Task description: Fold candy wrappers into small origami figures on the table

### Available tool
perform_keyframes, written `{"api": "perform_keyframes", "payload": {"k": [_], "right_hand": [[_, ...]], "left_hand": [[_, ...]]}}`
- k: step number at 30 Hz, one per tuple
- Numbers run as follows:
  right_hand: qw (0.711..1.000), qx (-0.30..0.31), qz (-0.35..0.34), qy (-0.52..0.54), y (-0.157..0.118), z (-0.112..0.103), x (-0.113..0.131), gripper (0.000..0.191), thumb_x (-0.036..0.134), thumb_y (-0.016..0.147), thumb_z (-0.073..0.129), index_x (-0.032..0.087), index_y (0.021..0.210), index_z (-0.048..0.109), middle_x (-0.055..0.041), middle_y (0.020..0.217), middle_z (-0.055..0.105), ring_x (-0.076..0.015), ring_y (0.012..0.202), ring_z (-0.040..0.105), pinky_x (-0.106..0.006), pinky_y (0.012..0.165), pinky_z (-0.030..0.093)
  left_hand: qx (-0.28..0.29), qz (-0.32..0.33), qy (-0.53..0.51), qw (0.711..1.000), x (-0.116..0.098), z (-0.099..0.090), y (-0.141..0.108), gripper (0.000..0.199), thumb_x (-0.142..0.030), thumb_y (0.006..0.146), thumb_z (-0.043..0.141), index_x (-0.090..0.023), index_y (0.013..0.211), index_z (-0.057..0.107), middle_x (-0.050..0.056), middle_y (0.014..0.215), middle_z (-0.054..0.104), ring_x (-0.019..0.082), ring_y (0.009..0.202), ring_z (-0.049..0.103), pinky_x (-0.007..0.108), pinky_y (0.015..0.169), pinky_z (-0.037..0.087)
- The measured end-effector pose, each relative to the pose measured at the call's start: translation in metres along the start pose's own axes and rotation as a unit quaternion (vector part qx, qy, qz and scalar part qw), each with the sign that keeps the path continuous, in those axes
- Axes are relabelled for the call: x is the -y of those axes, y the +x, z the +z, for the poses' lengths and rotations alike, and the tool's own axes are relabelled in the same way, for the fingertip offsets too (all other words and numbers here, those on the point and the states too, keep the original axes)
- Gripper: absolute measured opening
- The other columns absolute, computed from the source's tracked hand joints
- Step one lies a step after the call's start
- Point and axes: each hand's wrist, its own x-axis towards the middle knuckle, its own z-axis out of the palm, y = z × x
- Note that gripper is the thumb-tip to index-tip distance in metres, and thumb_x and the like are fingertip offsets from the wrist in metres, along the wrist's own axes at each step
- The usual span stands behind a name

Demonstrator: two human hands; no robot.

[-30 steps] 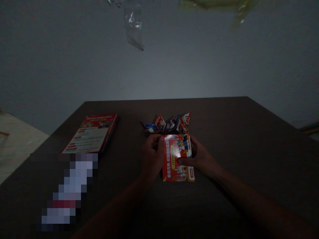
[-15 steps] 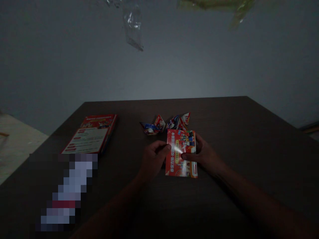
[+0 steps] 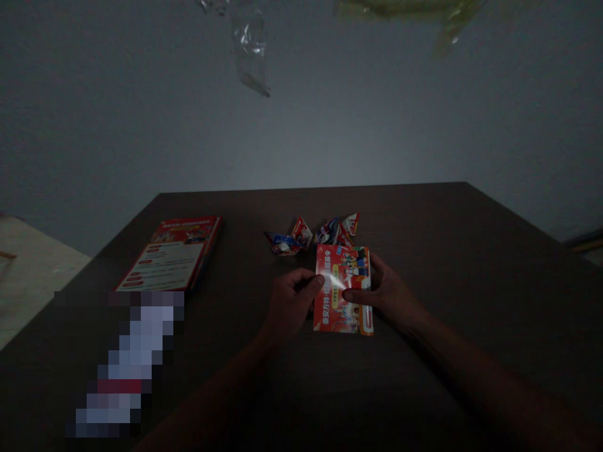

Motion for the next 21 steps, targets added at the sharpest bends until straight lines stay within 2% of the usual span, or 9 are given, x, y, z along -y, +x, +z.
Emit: {"api": "perform_keyframes", "payload": {"k": [7, 13, 21], "right_hand": [[1.000, -0.008, -0.008, 0.006, -0.0005, 0.0003, 0.0005, 0.070, 0.013, 0.052, 0.083, 0.024, 0.112, 0.049, -0.0032, 0.099, 0.067, -0.0209, 0.080, 0.066, -0.037, 0.072, 0.055], [1.000, -0.003, -0.011, 0.018, -0.0007, 0.0000, -0.0005, 0.070, 0.011, 0.052, 0.082, 0.026, 0.112, 0.049, -0.0029, 0.103, 0.066, -0.0205, 0.081, 0.066, -0.038, 0.073, 0.055], [1.000, -0.013, 0.008, 0.027, -0.0010, 0.0012, 0.0016, 0.069, 0.009, 0.051, 0.082, 0.025, 0.110, 0.050, -0.0024, 0.097, 0.068, -0.0211, 0.079, 0.067, -0.039, 0.072, 0.055]], "left_hand": [[0.001, -0.001, 0.001, 1.000, -0.0024, 0.0009, -0.0016, 0.022, -0.036, 0.078, 0.062, -0.015, 0.076, 0.064, 0.000, 0.065, 0.064, 0.007, 0.046, 0.053, 0.015, 0.040, 0.040], [0.005, 0.003, 0.000, 1.000, -0.0002, 0.0002, -0.0015, 0.022, -0.037, 0.078, 0.062, -0.015, 0.078, 0.064, -0.001, 0.065, 0.064, 0.004, 0.042, 0.048, 0.014, 0.039, 0.038], [0.002, -0.009, -0.007, 1.000, -0.0031, 0.0015, -0.0021, 0.022, -0.036, 0.078, 0.062, -0.015, 0.078, 0.064, -0.001, 0.065, 0.064, 0.005, 0.042, 0.048, 0.015, 0.039, 0.038]]}}
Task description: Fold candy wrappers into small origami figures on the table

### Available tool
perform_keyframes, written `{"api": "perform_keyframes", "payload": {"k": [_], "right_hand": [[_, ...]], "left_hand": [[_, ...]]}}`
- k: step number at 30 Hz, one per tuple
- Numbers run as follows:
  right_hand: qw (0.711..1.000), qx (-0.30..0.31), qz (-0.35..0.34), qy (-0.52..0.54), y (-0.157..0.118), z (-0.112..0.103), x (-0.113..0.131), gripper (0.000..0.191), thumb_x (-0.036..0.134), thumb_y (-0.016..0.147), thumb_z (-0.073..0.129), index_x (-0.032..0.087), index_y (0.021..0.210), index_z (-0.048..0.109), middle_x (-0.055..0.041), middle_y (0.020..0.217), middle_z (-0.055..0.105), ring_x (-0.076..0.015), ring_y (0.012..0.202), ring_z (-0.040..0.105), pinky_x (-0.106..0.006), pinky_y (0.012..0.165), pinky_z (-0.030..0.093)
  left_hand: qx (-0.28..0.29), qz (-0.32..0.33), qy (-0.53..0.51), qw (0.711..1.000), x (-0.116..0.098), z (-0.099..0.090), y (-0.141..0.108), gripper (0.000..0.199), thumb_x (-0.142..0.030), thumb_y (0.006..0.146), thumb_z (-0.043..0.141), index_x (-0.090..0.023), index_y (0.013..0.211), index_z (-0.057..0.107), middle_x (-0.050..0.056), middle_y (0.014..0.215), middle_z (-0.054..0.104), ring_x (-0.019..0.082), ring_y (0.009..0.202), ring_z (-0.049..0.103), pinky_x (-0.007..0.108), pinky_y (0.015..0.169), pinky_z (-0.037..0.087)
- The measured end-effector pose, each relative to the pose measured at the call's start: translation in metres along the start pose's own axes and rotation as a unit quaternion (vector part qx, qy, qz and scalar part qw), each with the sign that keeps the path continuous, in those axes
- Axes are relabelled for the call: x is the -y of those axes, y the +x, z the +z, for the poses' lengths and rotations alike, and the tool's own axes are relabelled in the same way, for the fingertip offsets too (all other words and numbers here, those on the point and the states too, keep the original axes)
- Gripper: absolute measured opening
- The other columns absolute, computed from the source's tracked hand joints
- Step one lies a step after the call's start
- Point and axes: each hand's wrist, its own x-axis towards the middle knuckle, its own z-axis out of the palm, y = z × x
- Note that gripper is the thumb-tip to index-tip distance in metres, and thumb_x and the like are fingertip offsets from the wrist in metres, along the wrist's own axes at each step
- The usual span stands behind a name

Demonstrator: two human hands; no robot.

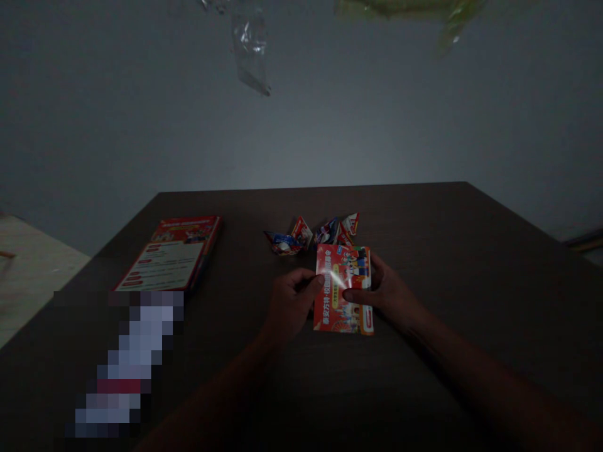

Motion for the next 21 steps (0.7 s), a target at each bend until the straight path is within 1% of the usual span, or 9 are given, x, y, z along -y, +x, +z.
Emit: {"api": "perform_keyframes", "payload": {"k": [3, 6, 9, 11, 13, 15, 18, 21], "right_hand": [[1.000, 0.004, 0.000, 0.001, 0.0000, 0.0006, 0.0004, 0.068, 0.008, 0.052, 0.081, 0.025, 0.110, 0.050, -0.0023, 0.097, 0.068, -0.0203, 0.078, 0.067, -0.037, 0.071, 0.056], [1.000, 0.012, -0.007, -0.003, 0.0004, 0.0002, -0.0001, 0.067, 0.009, 0.053, 0.081, 0.025, 0.111, 0.049, -0.0023, 0.097, 0.068, -0.0201, 0.079, 0.067, -0.037, 0.072, 0.056], [1.000, 0.016, -0.010, -0.006, 0.0005, -0.0005, -0.0004, 0.068, 0.010, 0.054, 0.081, 0.025, 0.112, 0.049, -0.0024, 0.097, 0.067, -0.0205, 0.079, 0.067, -0.038, 0.072, 0.056], [1.000, 0.021, -0.014, -0.011, 0.0003, -0.0005, 0.0000, 0.069, 0.011, 0.054, 0.081, 0.025, 0.112, 0.048, -0.0022, 0.097, 0.067, -0.0202, 0.078, 0.067, -0.037, 0.071, 0.056], [0.999, 0.024, -0.019, -0.021, 0.0001, 0.0001, 0.0009, 0.068, 0.011, 0.054, 0.081, 0.025, 0.112, 0.048, -0.0020, 0.096, 0.067, -0.0196, 0.077, 0.067, -0.036, 0.070, 0.056], [0.999, 0.020, -0.024, -0.032, -0.0001, 0.0009, 0.0020, 0.068, 0.011, 0.054, 0.081, 0.025, 0.112, 0.048, -0.0016, 0.096, 0.067, -0.0189, 0.077, 0.067, -0.035, 0.069, 0.056], [0.999, 0.023, -0.026, -0.040, -0.0009, 0.0021, 0.0033, 0.069, 0.012, 0.055, 0.081, 0.026, 0.114, 0.047, -0.0016, 0.096, 0.068, -0.0192, 0.078, 0.067, -0.035, 0.069, 0.056], [0.998, 0.029, -0.032, -0.046, -0.0019, 0.0033, 0.0035, 0.067, 0.016, 0.058, 0.080, 0.026, 0.116, 0.046, -0.0030, 0.100, 0.067, -0.0207, 0.082, 0.067, -0.036, 0.072, 0.056]], "left_hand": [[0.002, -0.002, 0.007, 1.000, -0.0033, 0.0001, -0.0009, 0.021, -0.034, 0.077, 0.063, -0.014, 0.077, 0.064, -0.001, 0.064, 0.064, 0.004, 0.040, 0.046, 0.015, 0.038, 0.038], [0.024, -0.011, 0.001, 1.000, -0.0036, -0.0007, -0.0009, 0.022, -0.035, 0.076, 0.064, -0.013, 0.077, 0.064, 0.000, 0.063, 0.064, 0.006, 0.043, 0.050, 0.016, 0.040, 0.039], [0.045, -0.017, -0.005, 0.999, -0.0014, -0.0013, 0.0003, 0.024, -0.036, 0.074, 0.066, -0.012, 0.077, 0.065, 0.002, 0.066, 0.067, 0.011, 0.053, 0.059, 0.019, 0.047, 0.046], [0.072, -0.017, -0.018, 0.997, 0.0002, -0.0010, 0.0011, 0.024, -0.035, 0.073, 0.067, -0.012, 0.081, 0.067, 0.004, 0.074, 0.069, 0.015, 0.064, 0.064, 0.023, 0.056, 0.050], [0.101, -0.025, -0.035, 0.994, 0.0011, -0.0001, 0.0016, 0.026, -0.034, 0.072, 0.068, -0.012, 0.085, 0.068, 0.006, 0.081, 0.071, 0.019, 0.072, 0.066, 0.027, 0.062, 0.053], [0.117, -0.036, -0.045, 0.991, 0.0011, 0.0010, 0.0017, 0.028, -0.034, 0.071, 0.070, -0.012, 0.088, 0.069, 0.007, 0.083, 0.071, 0.020, 0.074, 0.067, 0.029, 0.064, 0.054], [0.122, -0.041, -0.057, 0.990, 0.0003, 0.0020, 0.0014, 0.030, -0.035, 0.071, 0.071, -0.013, 0.092, 0.069, 0.007, 0.085, 0.072, 0.021, 0.076, 0.068, 0.031, 0.066, 0.055], [0.114, -0.036, -0.056, 0.991, 0.0005, 0.0029, 0.0010, 0.030, -0.035, 0.072, 0.070, -0.014, 0.094, 0.069, 0.006, 0.086, 0.073, 0.021, 0.077, 0.068, 0.031, 0.067, 0.055]]}}
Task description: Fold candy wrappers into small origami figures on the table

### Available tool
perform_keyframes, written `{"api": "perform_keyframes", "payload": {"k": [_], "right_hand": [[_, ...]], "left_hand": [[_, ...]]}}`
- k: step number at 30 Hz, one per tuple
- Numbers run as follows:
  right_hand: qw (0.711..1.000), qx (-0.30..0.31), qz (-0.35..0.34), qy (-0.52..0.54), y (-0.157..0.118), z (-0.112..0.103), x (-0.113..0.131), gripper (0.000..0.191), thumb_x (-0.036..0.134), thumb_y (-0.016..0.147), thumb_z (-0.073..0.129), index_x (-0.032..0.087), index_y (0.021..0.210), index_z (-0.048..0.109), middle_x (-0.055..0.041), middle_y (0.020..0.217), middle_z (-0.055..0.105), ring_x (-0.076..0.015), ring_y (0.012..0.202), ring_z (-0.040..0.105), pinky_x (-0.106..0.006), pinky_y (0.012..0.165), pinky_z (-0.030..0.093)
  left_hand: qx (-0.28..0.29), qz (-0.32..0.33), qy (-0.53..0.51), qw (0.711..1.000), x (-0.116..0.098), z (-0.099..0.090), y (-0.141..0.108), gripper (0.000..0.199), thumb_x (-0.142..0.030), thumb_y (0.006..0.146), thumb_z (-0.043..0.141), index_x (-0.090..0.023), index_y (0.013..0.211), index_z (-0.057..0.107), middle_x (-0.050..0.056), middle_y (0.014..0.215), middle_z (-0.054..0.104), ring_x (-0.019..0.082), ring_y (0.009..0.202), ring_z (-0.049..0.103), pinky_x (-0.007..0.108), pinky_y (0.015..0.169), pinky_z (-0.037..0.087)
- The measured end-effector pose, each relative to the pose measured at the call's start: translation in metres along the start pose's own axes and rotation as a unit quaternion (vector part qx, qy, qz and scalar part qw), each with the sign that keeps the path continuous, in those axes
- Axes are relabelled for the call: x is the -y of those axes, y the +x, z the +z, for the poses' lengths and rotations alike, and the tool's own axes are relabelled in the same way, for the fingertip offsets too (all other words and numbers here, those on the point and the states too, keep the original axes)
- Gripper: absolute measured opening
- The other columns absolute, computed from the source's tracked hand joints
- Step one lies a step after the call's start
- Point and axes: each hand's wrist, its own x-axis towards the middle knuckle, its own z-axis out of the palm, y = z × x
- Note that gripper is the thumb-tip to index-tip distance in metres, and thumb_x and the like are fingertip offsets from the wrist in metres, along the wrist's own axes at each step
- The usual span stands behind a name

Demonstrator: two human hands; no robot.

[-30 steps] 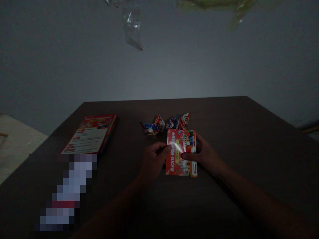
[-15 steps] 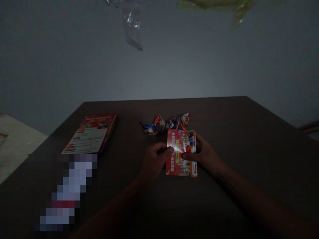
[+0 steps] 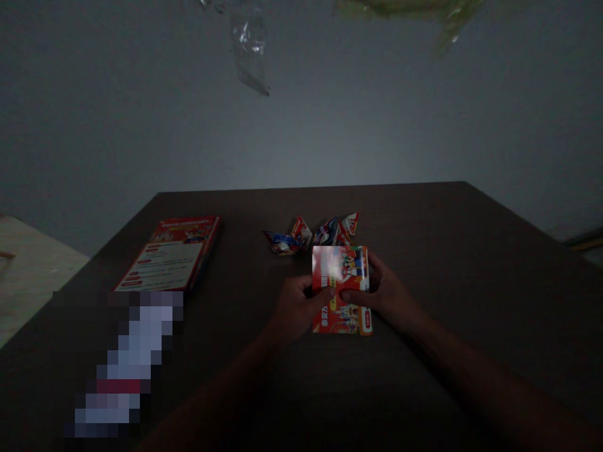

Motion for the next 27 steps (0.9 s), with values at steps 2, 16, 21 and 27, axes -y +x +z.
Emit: {"api": "perform_keyframes", "payload": {"k": [2, 16, 21, 27], "right_hand": [[1.000, -0.013, -0.006, -0.011, 0.000, 0.001, 0.000, 0.064, 0.017, 0.058, 0.080, 0.025, 0.113, 0.048, -0.0036, 0.101, 0.067, -0.0209, 0.083, 0.067, -0.036, 0.072, 0.056], [0.996, -0.073, 0.033, 0.031, 0.001, 0.002, 0.002, 0.082, 0.020, 0.055, 0.081, 0.026, 0.125, 0.039, -0.0038, 0.086, 0.071, -0.0255, 0.074, 0.069, -0.041, 0.067, 0.055], [0.996, -0.065, 0.033, 0.049, 0.000, -0.003, 0.000, 0.085, 0.020, 0.057, 0.081, 0.026, 0.128, 0.036, -0.0049, 0.088, 0.072, -0.0269, 0.077, 0.070, -0.044, 0.071, 0.055], [0.996, -0.053, 0.022, 0.061, 0.001, -0.007, -0.004, 0.088, 0.020, 0.058, 0.081, 0.028, 0.132, 0.033, -0.0032, 0.086, 0.073, -0.0255, 0.077, 0.070, -0.044, 0.073, 0.054]], "left_hand": [[-0.003, 0.008, 0.007, 1.000, 0.001, 0.001, 0.000, 0.029, -0.036, 0.073, 0.069, -0.014, 0.093, 0.070, 0.007, 0.086, 0.073, 0.021, 0.076, 0.068, 0.031, 0.067, 0.055], [-0.017, 0.019, 0.010, 1.000, -0.001, 0.002, -0.003, 0.029, -0.036, 0.076, 0.065, -0.013, 0.093, 0.068, 0.008, 0.089, 0.073, 0.022, 0.078, 0.069, 0.031, 0.068, 0.056], [-0.030, 0.009, 0.005, 0.999, -0.004, 0.002, -0.003, 0.028, -0.035, 0.075, 0.066, -0.012, 0.092, 0.069, 0.008, 0.089, 0.073, 0.022, 0.077, 0.070, 0.031, 0.068, 0.056], [-0.032, 0.008, -0.008, 0.999, -0.006, 0.000, -0.002, 0.030, -0.032, 0.072, 0.070, -0.013, 0.095, 0.069, 0.007, 0.086, 0.073, 0.021, 0.077, 0.069, 0.032, 0.069, 0.057]]}}
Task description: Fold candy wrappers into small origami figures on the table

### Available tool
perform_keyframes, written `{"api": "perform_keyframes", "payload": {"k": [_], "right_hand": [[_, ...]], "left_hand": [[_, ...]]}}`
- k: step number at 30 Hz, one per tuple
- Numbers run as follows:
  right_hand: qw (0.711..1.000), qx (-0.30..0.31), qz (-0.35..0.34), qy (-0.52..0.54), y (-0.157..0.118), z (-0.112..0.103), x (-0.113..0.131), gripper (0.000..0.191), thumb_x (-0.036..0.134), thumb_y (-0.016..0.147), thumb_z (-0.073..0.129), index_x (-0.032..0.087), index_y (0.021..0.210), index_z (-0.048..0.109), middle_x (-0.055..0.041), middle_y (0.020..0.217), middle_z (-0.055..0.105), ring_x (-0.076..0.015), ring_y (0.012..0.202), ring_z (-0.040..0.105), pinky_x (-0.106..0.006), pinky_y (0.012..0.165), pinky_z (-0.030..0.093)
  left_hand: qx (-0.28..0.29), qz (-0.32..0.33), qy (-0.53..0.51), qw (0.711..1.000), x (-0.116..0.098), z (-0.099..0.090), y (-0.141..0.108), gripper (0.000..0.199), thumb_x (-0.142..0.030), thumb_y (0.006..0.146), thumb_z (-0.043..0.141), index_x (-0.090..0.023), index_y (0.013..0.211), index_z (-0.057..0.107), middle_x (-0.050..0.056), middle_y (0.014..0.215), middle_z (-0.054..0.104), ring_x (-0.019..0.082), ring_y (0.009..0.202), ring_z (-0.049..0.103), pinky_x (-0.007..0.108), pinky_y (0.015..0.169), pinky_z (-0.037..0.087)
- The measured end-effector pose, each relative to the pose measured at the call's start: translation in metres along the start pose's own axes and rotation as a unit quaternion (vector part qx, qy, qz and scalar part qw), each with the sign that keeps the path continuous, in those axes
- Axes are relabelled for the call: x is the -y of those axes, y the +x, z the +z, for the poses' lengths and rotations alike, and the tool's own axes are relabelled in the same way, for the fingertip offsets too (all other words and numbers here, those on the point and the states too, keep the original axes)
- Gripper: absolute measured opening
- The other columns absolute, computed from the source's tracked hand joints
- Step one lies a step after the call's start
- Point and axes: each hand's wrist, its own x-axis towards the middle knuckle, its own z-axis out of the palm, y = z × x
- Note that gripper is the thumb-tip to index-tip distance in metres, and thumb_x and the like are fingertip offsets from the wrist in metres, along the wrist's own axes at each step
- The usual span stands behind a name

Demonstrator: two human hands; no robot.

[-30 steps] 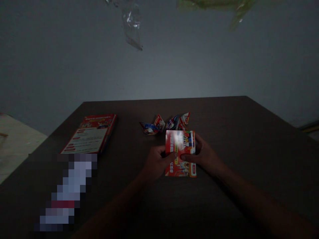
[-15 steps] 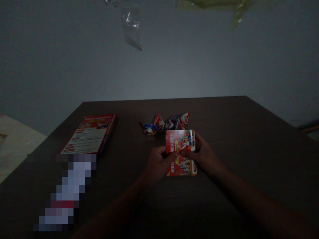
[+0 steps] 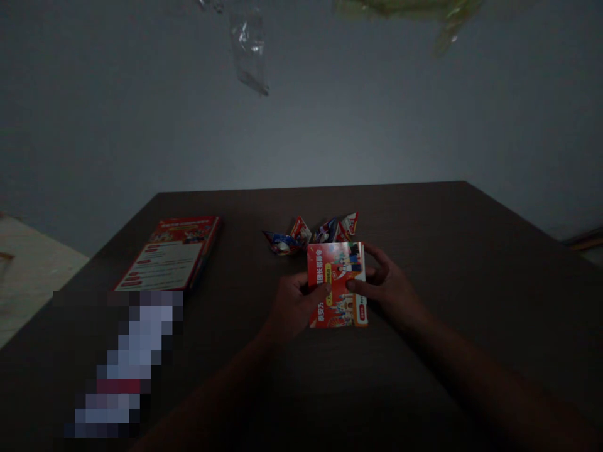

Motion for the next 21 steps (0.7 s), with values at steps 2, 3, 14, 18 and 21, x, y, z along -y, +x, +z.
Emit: {"api": "perform_keyframes", "payload": {"k": [2, 3, 14, 18, 21], "right_hand": [[1.000, -0.002, -0.004, -0.007, 0.0004, -0.0015, 0.0013, 0.089, 0.020, 0.059, 0.081, 0.027, 0.133, 0.033, -0.0020, 0.082, 0.073, -0.0245, 0.075, 0.069, -0.043, 0.071, 0.055], [1.000, -0.006, -0.008, -0.013, 0.0005, -0.0023, 0.0023, 0.090, 0.020, 0.059, 0.081, 0.026, 0.134, 0.032, -0.0010, 0.079, 0.072, -0.0239, 0.073, 0.069, -0.042, 0.070, 0.055], [0.998, -0.032, 0.007, -0.060, -0.0003, -0.0083, 0.0044, 0.062, 0.025, 0.059, 0.082, 0.020, 0.117, 0.059, -0.0036, 0.076, 0.074, -0.0232, 0.072, 0.070, -0.042, 0.074, 0.055], [0.996, -0.042, 0.040, -0.067, -0.0023, -0.0065, 0.0056, 0.029, 0.028, 0.057, 0.082, 0.017, 0.082, 0.073, -0.0069, 0.079, 0.075, -0.0237, 0.073, 0.070, -0.040, 0.074, 0.056], [0.996, -0.052, 0.036, -0.065, -0.0026, -0.0061, 0.0064, 0.026, 0.027, 0.054, 0.084, 0.017, 0.075, 0.074, -0.0068, 0.077, 0.075, -0.0223, 0.069, 0.070, -0.038, 0.072, 0.056]], "left_hand": [[-0.004, -0.001, -0.002, 1.000, -0.0014, -0.0004, 0.0003, 0.029, -0.031, 0.072, 0.070, -0.013, 0.095, 0.069, 0.006, 0.085, 0.073, 0.020, 0.074, 0.069, 0.031, 0.068, 0.057], [-0.010, -0.007, -0.004, 1.000, -0.0024, -0.0004, 0.0003, 0.029, -0.031, 0.072, 0.070, -0.013, 0.095, 0.069, 0.006, 0.084, 0.073, 0.020, 0.073, 0.069, 0.031, 0.067, 0.057], [-0.039, -0.037, -0.027, 0.998, -0.0061, -0.0044, 0.0025, 0.027, -0.032, 0.068, 0.072, -0.013, 0.088, 0.071, 0.006, 0.080, 0.073, 0.021, 0.072, 0.070, 0.031, 0.065, 0.056], [-0.029, -0.039, -0.034, 0.998, -0.0050, -0.0083, 0.0042, 0.031, -0.033, 0.065, 0.075, -0.014, 0.089, 0.071, 0.006, 0.081, 0.073, 0.022, 0.073, 0.069, 0.031, 0.064, 0.056], [-0.019, -0.036, -0.039, 0.998, -0.0046, -0.0093, 0.0047, 0.032, -0.033, 0.063, 0.076, -0.015, 0.088, 0.071, 0.005, 0.080, 0.073, 0.022, 0.073, 0.069, 0.031, 0.065, 0.056]]}}
